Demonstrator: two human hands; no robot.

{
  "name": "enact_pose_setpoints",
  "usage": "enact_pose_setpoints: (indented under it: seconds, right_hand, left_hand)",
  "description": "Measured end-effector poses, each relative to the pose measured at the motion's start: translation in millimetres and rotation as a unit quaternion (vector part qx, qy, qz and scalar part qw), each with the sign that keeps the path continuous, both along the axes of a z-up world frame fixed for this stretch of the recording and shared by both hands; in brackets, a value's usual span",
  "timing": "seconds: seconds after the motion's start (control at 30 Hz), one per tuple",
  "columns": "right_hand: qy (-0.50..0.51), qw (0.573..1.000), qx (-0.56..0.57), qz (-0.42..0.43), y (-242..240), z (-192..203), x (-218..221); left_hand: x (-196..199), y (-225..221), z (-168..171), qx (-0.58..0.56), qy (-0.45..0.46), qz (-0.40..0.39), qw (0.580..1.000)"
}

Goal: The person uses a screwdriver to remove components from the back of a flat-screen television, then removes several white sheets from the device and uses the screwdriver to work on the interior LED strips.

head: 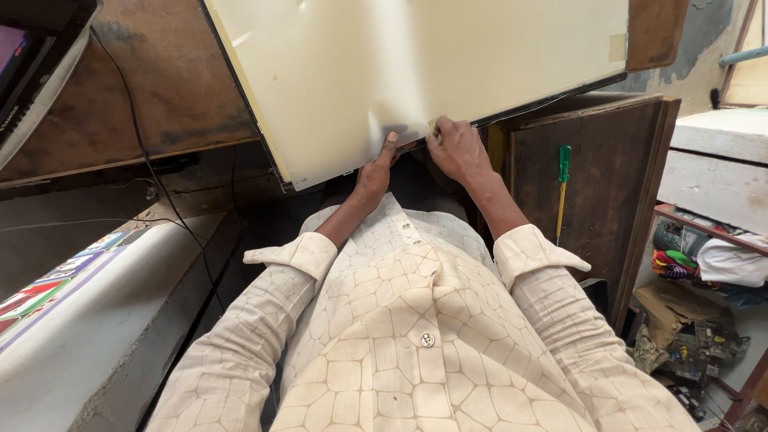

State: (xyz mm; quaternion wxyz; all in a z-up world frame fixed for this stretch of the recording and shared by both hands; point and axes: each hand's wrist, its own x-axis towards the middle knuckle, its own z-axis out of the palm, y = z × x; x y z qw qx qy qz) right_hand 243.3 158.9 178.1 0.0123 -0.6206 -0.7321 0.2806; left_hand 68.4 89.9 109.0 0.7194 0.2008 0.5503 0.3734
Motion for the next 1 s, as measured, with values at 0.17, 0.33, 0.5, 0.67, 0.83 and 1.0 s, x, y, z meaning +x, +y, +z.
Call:
enact_pose_setpoints:
  seconds: [0.17, 0.33, 0.5, 0.67, 0.83, 1.0]
  right_hand:
    - [-0.055, 0.998, 0.009, 0.013, -9, -22, 1]
    - [-0.011, 0.941, 0.323, 0.101, -28, -44, 7]
    - [0.109, 0.98, -0.005, -0.167, -21, -22, -8]
    - [0.219, 0.934, -0.065, -0.275, -20, -14, -14]
    - [0.289, 0.895, -0.087, -0.328, -29, -26, -5]
    - [0.444, 0.789, -0.134, -0.403, -40, -42, 3]
  left_hand:
    - [0, 1, 3, 0.022, -0.066, 0.028, 0.997]
    - [-2, 0, 2, -0.017, -0.04, 0.019, 0.999]
    - [0, 2, -6, -0.037, 0.006, 0.04, 0.999]
    - [0, 4, 0, -0.023, -0.074, 0.054, 0.996]
    - [2, 6, 2, -0.017, -0.073, 0.059, 0.995]
    - [3, 6, 2, -0.009, -0.065, 0.063, 0.996]
